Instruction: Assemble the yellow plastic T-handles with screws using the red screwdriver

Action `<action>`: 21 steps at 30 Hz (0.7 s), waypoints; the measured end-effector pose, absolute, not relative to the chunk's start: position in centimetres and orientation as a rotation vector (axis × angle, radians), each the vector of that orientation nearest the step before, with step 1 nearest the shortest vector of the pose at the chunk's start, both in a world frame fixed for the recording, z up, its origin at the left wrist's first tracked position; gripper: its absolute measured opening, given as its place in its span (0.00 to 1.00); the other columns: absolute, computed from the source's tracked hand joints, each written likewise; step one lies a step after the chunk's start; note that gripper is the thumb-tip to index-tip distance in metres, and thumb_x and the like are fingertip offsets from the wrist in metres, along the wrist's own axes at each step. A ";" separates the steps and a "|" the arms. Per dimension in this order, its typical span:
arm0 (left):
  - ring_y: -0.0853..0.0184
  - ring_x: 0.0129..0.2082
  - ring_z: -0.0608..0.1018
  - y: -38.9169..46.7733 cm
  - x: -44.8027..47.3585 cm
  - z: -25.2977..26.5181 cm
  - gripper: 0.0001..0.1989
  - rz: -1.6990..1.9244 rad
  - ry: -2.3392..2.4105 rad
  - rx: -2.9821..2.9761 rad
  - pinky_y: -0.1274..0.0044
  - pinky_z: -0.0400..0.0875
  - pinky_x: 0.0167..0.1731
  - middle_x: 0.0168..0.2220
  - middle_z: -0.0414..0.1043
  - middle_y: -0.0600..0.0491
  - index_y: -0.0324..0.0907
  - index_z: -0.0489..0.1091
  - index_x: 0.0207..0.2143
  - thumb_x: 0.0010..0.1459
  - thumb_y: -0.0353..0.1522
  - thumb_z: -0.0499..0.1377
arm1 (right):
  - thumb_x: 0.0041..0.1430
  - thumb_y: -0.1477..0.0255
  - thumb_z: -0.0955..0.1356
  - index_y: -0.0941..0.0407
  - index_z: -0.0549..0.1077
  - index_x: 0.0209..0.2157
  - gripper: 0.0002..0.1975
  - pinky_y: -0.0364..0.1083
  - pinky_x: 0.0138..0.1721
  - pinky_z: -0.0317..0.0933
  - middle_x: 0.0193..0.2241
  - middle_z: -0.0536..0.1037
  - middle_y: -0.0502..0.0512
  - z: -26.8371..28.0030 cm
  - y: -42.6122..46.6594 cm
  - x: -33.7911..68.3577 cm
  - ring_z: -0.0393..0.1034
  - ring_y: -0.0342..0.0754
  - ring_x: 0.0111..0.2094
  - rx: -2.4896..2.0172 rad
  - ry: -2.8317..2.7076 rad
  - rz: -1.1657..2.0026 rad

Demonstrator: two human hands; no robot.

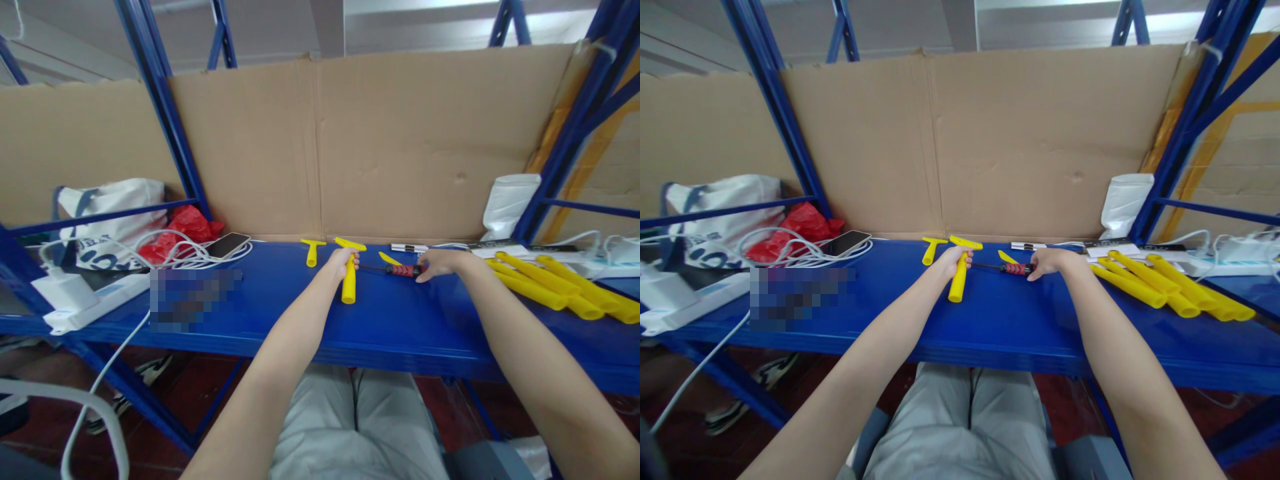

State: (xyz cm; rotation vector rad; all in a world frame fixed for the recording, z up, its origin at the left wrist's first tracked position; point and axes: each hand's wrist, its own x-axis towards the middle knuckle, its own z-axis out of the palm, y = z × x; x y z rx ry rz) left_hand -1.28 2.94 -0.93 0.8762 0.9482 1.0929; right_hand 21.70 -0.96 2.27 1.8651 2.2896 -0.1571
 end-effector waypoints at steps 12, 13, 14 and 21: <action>0.79 0.10 0.56 3.8 -1.6 -1.3 0.10 1.067 0.991 0.856 0.84 0.51 0.12 0.14 0.55 0.60 0.38 0.59 0.22 0.53 0.19 0.49 | 0.43 0.58 0.67 0.57 0.70 0.26 0.16 0.45 0.30 0.58 0.26 0.74 0.56 3.1 -1.6 21.8 0.68 0.50 0.30 2.123 2.656 -0.167; 0.79 0.10 0.56 3.8 -1.6 -1.3 0.10 1.067 0.996 0.853 0.85 0.51 0.12 0.14 0.55 0.60 0.38 0.58 0.22 0.53 0.19 0.49 | 0.44 0.57 0.67 0.57 0.69 0.27 0.16 0.45 0.30 0.58 0.26 0.74 0.56 3.1 -1.5 21.8 0.68 0.50 0.30 2.155 2.746 -0.163; 0.79 0.10 0.56 3.9 -1.5 -1.3 0.10 1.064 1.001 0.852 0.85 0.51 0.12 0.14 0.55 0.60 0.38 0.58 0.22 0.53 0.19 0.49 | 0.45 0.57 0.66 0.57 0.69 0.27 0.17 0.46 0.30 0.59 0.26 0.74 0.56 3.1 -1.3 21.7 0.68 0.50 0.30 2.198 2.833 -0.172; 0.79 0.10 0.58 4.3 -1.5 -1.6 0.09 1.033 1.046 0.866 0.85 0.52 0.11 0.14 0.56 0.59 0.38 0.59 0.23 0.54 0.20 0.49 | 0.47 0.54 0.66 0.54 0.61 0.30 0.18 0.50 0.29 0.65 0.28 0.73 0.55 2.9 -0.9 20.3 0.71 0.49 0.25 2.402 3.335 -0.935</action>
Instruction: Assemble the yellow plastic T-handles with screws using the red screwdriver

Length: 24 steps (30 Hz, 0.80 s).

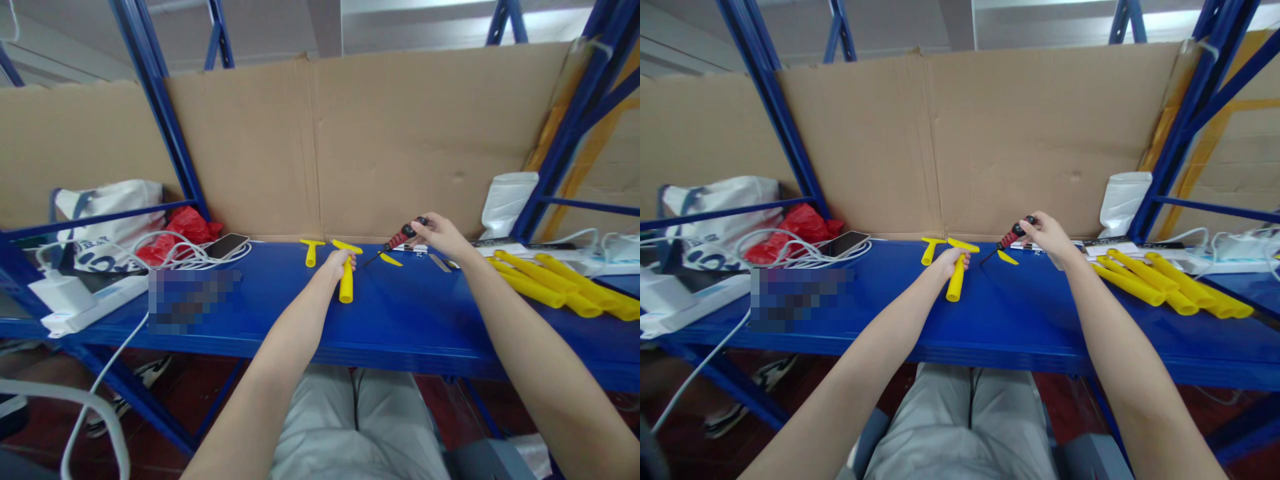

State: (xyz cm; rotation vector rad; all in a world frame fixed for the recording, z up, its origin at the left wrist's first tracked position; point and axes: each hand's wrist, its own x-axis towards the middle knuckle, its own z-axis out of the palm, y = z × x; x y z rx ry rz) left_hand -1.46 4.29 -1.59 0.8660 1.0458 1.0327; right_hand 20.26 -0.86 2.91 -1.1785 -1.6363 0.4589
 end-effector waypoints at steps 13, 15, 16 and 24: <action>0.78 0.11 0.57 4.4 -1.9 -1.9 0.10 0.831 1.049 0.968 0.85 0.51 0.11 0.14 0.55 0.59 0.38 0.59 0.23 0.56 0.22 0.46 | 0.44 0.49 0.66 0.53 0.59 0.29 0.23 0.49 0.27 0.67 0.31 0.70 0.54 3.1 -0.1 20.1 0.70 0.47 0.23 -0.956 -1.413 0.325; 0.78 0.11 0.57 4.3 -1.8 -1.9 0.10 0.815 1.032 0.968 0.85 0.52 0.11 0.15 0.55 0.59 0.38 0.59 0.23 0.56 0.23 0.47 | 0.45 0.50 0.65 0.54 0.60 0.30 0.22 0.50 0.28 0.67 0.32 0.70 0.55 3.1 -0.3 19.8 0.71 0.47 0.25 -0.972 -1.433 0.337; 0.78 0.11 0.57 4.3 -1.8 -1.9 0.10 0.810 1.023 0.964 0.85 0.51 0.11 0.15 0.55 0.59 0.38 0.59 0.23 0.56 0.23 0.48 | 0.45 0.50 0.65 0.54 0.60 0.31 0.22 0.50 0.29 0.67 0.33 0.70 0.55 3.2 -0.5 19.7 0.71 0.47 0.26 -0.984 -1.441 0.343; 0.79 0.11 0.57 4.4 -1.7 -1.8 0.07 0.796 1.001 0.962 0.86 0.51 0.11 0.15 0.56 0.59 0.37 0.62 0.27 0.56 0.22 0.48 | 0.45 0.46 0.62 0.54 0.62 0.37 0.27 0.49 0.32 0.68 0.36 0.70 0.57 3.4 -1.1 19.2 0.71 0.48 0.30 -1.065 -1.457 0.357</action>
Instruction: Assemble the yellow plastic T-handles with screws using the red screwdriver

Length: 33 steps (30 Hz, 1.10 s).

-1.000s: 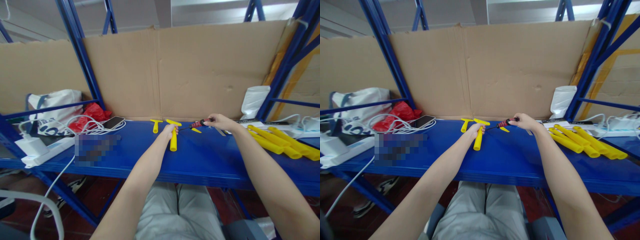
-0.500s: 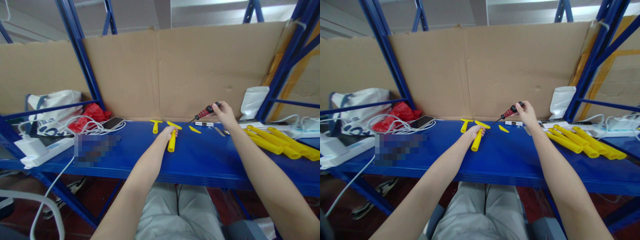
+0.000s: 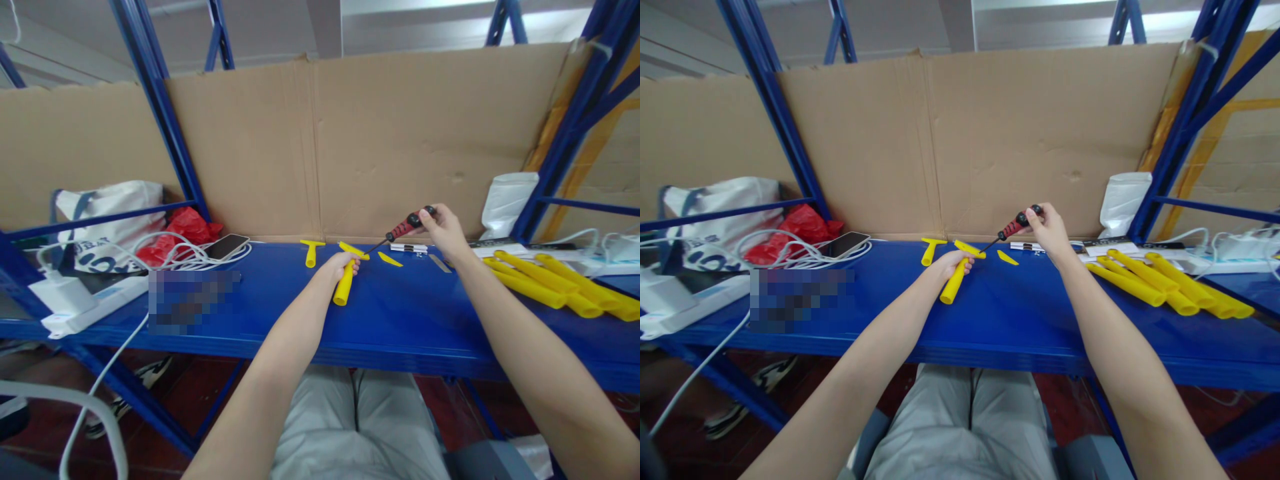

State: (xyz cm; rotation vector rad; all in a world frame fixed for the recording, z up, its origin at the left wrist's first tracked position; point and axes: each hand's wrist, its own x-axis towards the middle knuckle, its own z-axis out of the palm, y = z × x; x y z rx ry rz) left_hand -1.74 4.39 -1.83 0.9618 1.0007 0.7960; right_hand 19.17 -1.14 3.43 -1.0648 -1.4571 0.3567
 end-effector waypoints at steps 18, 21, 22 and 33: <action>0.79 0.11 0.57 4.7 -1.6 -2.0 0.08 0.788 0.987 0.991 0.86 0.51 0.11 0.15 0.56 0.59 0.37 0.61 0.25 0.56 0.23 0.49 | 0.46 0.49 0.64 0.53 0.64 0.37 0.24 0.49 0.31 0.65 0.34 0.71 0.56 3.4 -0.9 19.8 0.70 0.49 0.30 -1.109 -1.456 0.330; 0.79 0.11 0.57 4.6 -1.7 -1.9 0.08 0.794 0.999 0.989 0.86 0.51 0.11 0.15 0.56 0.59 0.37 0.61 0.26 0.56 0.22 0.49 | 0.47 0.51 0.65 0.55 0.65 0.33 0.22 0.48 0.30 0.63 0.27 0.71 0.55 3.4 -0.7 20.3 0.68 0.48 0.28 -1.189 -1.465 0.228; 0.79 0.11 0.57 4.5 -1.7 -1.9 0.07 0.798 0.993 0.981 0.86 0.51 0.11 0.15 0.56 0.59 0.37 0.62 0.26 0.55 0.22 0.49 | 0.47 0.51 0.64 0.55 0.65 0.32 0.21 0.48 0.29 0.62 0.25 0.70 0.55 3.4 -0.7 20.5 0.67 0.47 0.27 -1.215 -1.462 0.201; 0.79 0.11 0.58 4.3 -1.7 -2.0 0.08 0.782 1.010 0.972 0.86 0.51 0.11 0.15 0.57 0.58 0.37 0.61 0.24 0.54 0.22 0.51 | 0.45 0.53 0.67 0.56 0.67 0.34 0.21 0.42 0.14 0.52 0.14 0.62 0.46 3.2 -1.2 20.1 0.54 0.39 0.12 -1.177 -1.309 0.362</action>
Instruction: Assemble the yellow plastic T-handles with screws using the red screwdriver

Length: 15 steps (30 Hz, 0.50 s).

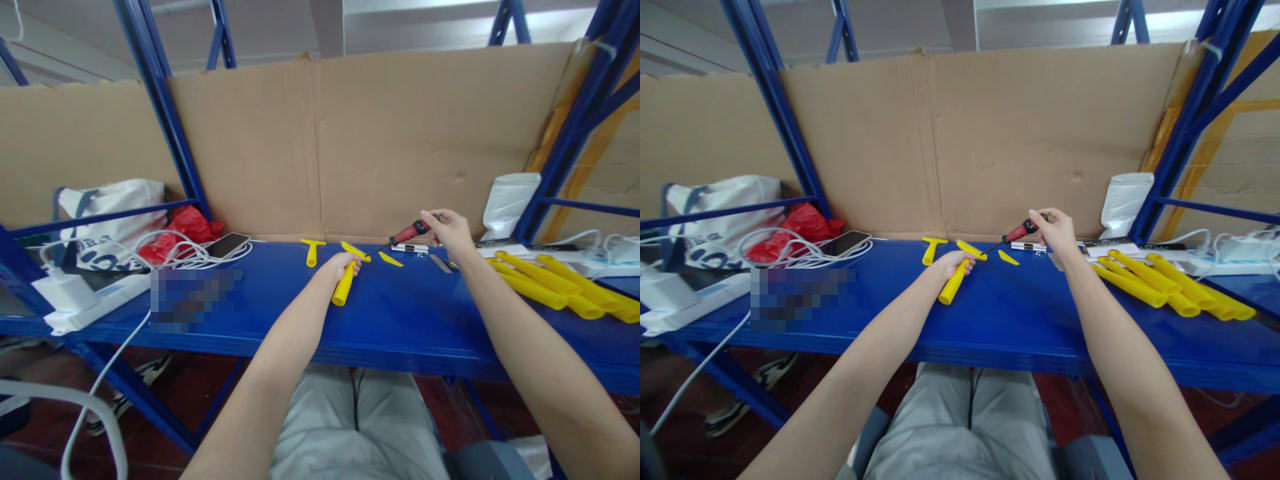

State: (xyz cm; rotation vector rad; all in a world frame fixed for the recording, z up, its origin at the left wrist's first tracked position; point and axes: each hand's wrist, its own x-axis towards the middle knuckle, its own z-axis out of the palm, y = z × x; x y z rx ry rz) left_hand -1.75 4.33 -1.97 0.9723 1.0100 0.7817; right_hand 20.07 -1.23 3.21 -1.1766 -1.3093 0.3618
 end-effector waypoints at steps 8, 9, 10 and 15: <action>0.78 0.10 0.58 4.3 -2.0 -2.1 0.09 0.759 1.086 0.964 0.85 0.51 0.10 0.13 0.55 0.59 0.37 0.61 0.24 0.56 0.22 0.49 | 0.49 0.56 0.66 0.57 0.66 0.29 0.17 0.44 0.25 0.63 0.21 0.71 0.53 3.7 -1.8 20.3 0.66 0.42 0.20 -1.052 -1.427 0.689; 0.78 0.11 0.58 4.3 -2.0 -2.1 0.09 0.761 1.088 0.964 0.85 0.51 0.11 0.13 0.55 0.59 0.37 0.61 0.24 0.56 0.22 0.49 | 0.49 0.56 0.67 0.56 0.65 0.28 0.17 0.44 0.24 0.63 0.21 0.70 0.52 3.7 -1.9 20.2 0.65 0.41 0.19 -1.045 -1.417 0.693; 0.78 0.11 0.58 4.3 -2.0 -2.1 0.09 0.763 1.090 0.966 0.85 0.52 0.11 0.14 0.55 0.59 0.37 0.61 0.24 0.56 0.22 0.48 | 0.48 0.56 0.67 0.56 0.65 0.27 0.17 0.43 0.23 0.61 0.20 0.69 0.50 3.7 -1.9 20.1 0.63 0.41 0.18 -1.041 -1.397 0.692; 0.78 0.11 0.58 4.4 -2.1 -2.1 0.10 0.769 1.118 1.006 0.85 0.53 0.11 0.14 0.57 0.58 0.37 0.60 0.25 0.55 0.20 0.46 | 0.44 0.58 0.70 0.56 0.63 0.22 0.17 0.40 0.17 0.53 0.15 0.63 0.46 3.5 -1.4 19.6 0.58 0.38 0.15 -1.049 -1.277 0.664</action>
